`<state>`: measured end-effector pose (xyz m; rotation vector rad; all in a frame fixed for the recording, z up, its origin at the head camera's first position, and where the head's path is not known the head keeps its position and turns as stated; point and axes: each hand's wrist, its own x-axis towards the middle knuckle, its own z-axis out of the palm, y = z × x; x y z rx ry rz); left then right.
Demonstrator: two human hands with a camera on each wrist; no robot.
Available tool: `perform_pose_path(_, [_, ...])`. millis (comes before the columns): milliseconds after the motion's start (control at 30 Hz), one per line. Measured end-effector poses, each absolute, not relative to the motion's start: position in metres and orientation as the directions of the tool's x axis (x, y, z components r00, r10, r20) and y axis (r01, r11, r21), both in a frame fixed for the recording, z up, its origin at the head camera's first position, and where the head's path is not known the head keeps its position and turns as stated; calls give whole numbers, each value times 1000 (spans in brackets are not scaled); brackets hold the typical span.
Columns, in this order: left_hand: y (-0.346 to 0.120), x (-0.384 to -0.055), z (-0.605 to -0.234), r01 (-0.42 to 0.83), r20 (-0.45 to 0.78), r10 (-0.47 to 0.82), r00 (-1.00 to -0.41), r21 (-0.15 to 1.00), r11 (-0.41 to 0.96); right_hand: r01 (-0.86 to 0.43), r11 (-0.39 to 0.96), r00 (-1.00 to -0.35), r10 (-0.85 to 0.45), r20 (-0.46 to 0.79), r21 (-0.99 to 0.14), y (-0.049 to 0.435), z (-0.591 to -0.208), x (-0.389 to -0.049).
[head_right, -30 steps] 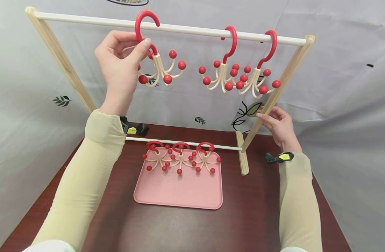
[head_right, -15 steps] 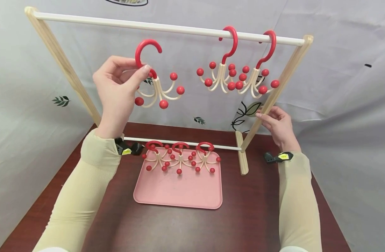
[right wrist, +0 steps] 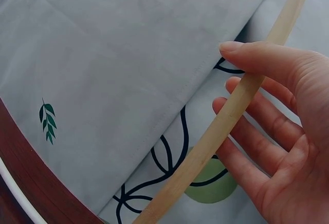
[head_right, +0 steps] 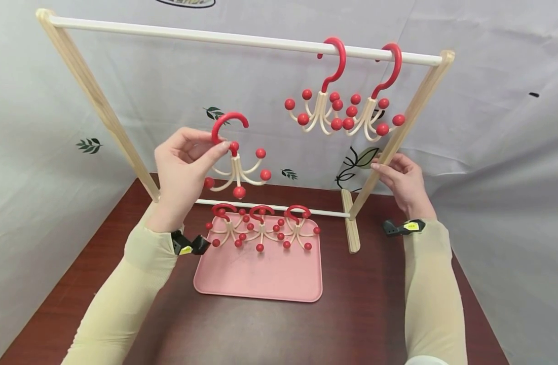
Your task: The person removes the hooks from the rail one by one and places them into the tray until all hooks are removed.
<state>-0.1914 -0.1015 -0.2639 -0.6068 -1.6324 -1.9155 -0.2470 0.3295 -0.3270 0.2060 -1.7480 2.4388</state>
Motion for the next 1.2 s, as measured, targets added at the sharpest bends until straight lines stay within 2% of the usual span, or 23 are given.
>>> perform_pose_path(467, [-99, -179, -319, 551, 558, 31, -829, 826, -116, -181, -299, -983, 39, 178, -937, 330, -327, -248])
perform_pose_path(700, [-94, -172, -343, 442, 457, 84, -885, 884, -152, -171, -293, -985, 38, 167, -941, 329, -326, -248])
perform_pose_path(833, [-88, -166, -356, 370, 384, 120, -915, 920, -125, -164, -292, -986, 35, 161, -942, 330, -326, -248])
perform_pose_path(1200, [-62, -149, -375, 275, 290, 230, -929, 957, -93, -169, -308, -985, 30, 168, -936, 330, -326, -248])
